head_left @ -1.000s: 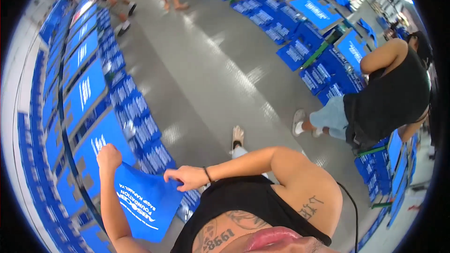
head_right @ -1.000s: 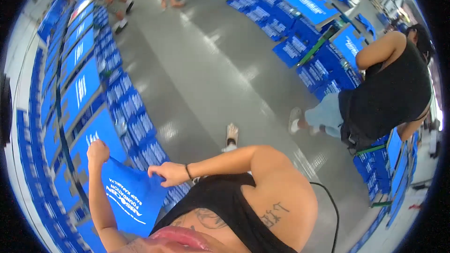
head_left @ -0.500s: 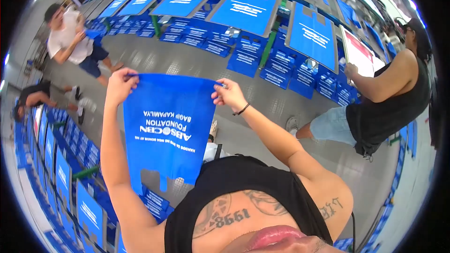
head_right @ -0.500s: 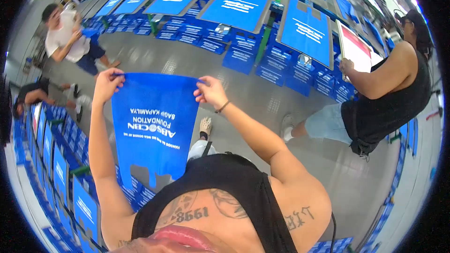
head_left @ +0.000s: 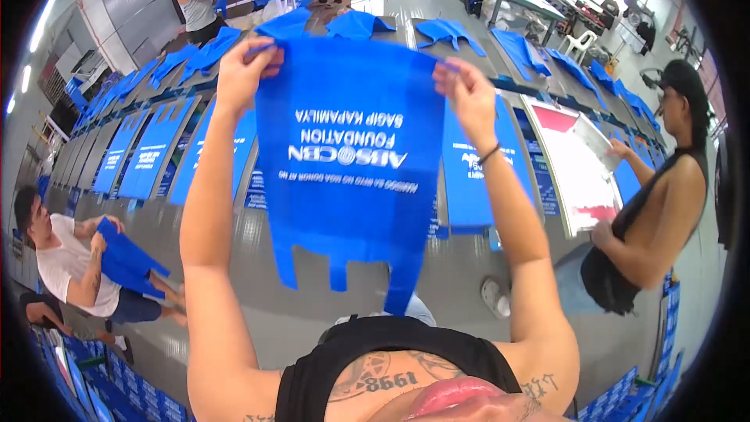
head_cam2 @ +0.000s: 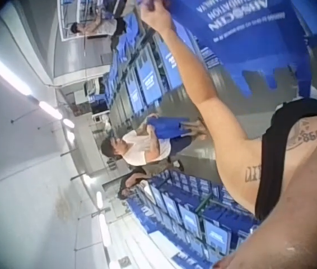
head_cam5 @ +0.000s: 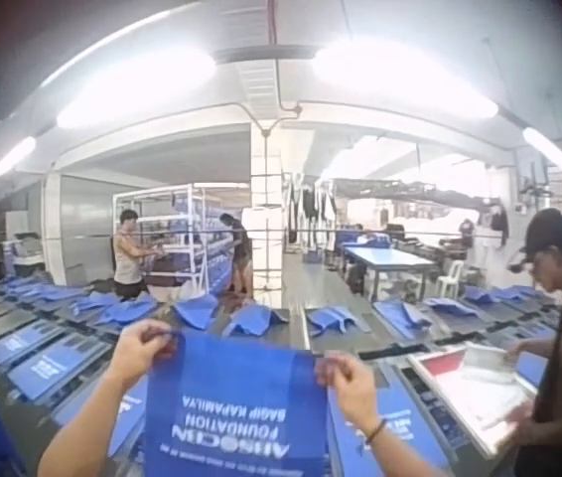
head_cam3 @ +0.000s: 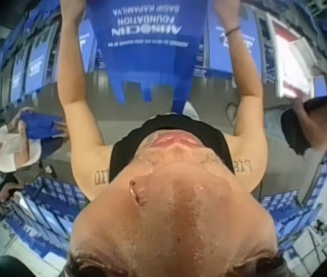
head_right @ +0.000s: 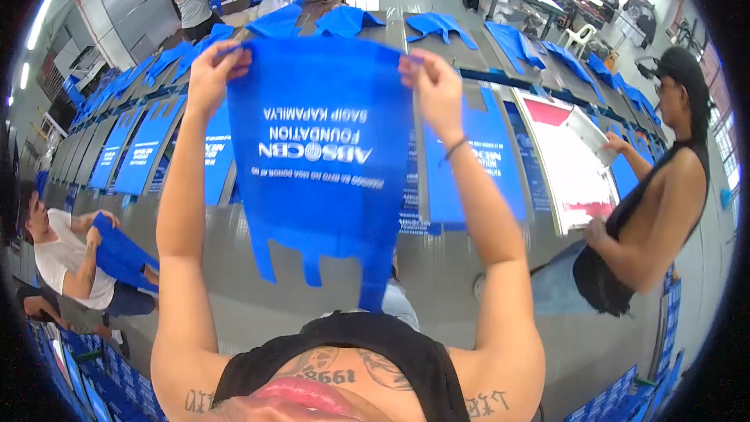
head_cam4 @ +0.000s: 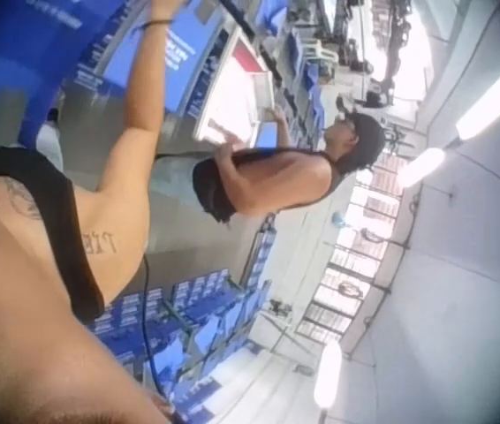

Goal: Placing and collecting blue reusable bags on screen printing boards at a series of stations.

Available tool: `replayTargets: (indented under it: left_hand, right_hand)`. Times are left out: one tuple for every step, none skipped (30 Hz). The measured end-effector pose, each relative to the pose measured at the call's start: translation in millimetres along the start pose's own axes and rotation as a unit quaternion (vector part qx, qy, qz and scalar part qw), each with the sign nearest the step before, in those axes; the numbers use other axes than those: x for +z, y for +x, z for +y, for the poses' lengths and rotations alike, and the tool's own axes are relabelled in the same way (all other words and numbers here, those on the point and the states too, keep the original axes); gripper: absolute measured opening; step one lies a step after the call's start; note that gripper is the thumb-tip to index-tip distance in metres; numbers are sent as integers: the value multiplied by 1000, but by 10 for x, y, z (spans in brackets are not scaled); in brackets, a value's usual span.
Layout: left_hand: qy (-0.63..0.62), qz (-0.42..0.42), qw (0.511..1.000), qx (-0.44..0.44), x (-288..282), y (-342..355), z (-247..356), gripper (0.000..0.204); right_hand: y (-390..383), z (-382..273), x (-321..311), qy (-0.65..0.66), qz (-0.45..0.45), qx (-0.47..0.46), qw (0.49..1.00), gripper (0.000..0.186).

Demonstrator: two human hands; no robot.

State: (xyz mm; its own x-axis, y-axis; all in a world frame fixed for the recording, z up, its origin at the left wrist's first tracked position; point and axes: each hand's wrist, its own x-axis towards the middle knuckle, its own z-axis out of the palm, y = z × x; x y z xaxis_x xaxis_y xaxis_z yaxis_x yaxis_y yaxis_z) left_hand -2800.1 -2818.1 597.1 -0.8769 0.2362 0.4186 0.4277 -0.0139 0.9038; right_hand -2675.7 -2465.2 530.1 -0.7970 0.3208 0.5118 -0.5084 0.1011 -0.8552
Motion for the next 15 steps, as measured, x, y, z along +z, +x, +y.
replayTargets:
  left_hand:
    - [-14,-1,1000,18,134,422,-54,24]
    - [-10,-15,999,49,245,888,-59,24]
    - [4,-18,997,75,433,1340,-24,26]
    - [14,-12,993,112,571,1785,52,27]
    - [24,-6,988,150,704,2227,170,29]
    - [42,-24,987,153,715,2348,-187,29]
    - [51,-27,982,178,790,2672,-188,29]
    - [100,-28,972,211,883,3191,87,35]
    - [136,-17,960,245,816,3648,191,36]
    - [-107,-238,897,358,738,4053,296,36]
    - [137,-16,973,187,1284,4268,262,34]
    - [176,-28,953,246,1265,4540,239,39]
    - [221,-27,918,327,1191,4981,508,44]
    - [223,-27,919,325,1289,5266,464,44]
    - [267,-1,904,334,1467,5517,376,49]
  right_hand:
    - [487,77,-129,-8,-15,-31,999,29]
    - [998,63,-188,-9,-16,-37,999,29]
    - [1523,14,-291,-15,-15,-48,999,30]
    - [2055,-13,-405,-27,-17,-88,996,29]
    - [2576,-91,-502,-40,-20,-130,991,29]
    - [2559,253,-486,-72,-11,-126,989,30]
    - [2869,254,-524,-109,-20,-121,986,36]
    - [3506,5,-607,-151,-35,-171,973,35]
    - [3942,-57,-601,-180,-46,-202,962,35]
    - [4351,-90,-615,-231,-48,-199,951,34]
    - [4692,-16,-995,-328,-39,-175,928,33]
    - [4936,-6,-1075,-152,-180,-197,952,38]
    - [5331,-204,-1063,32,-315,-238,918,45]
    - [5615,-96,-1036,34,-315,-237,918,45]
    - [5843,15,-975,-107,-157,-280,941,43]
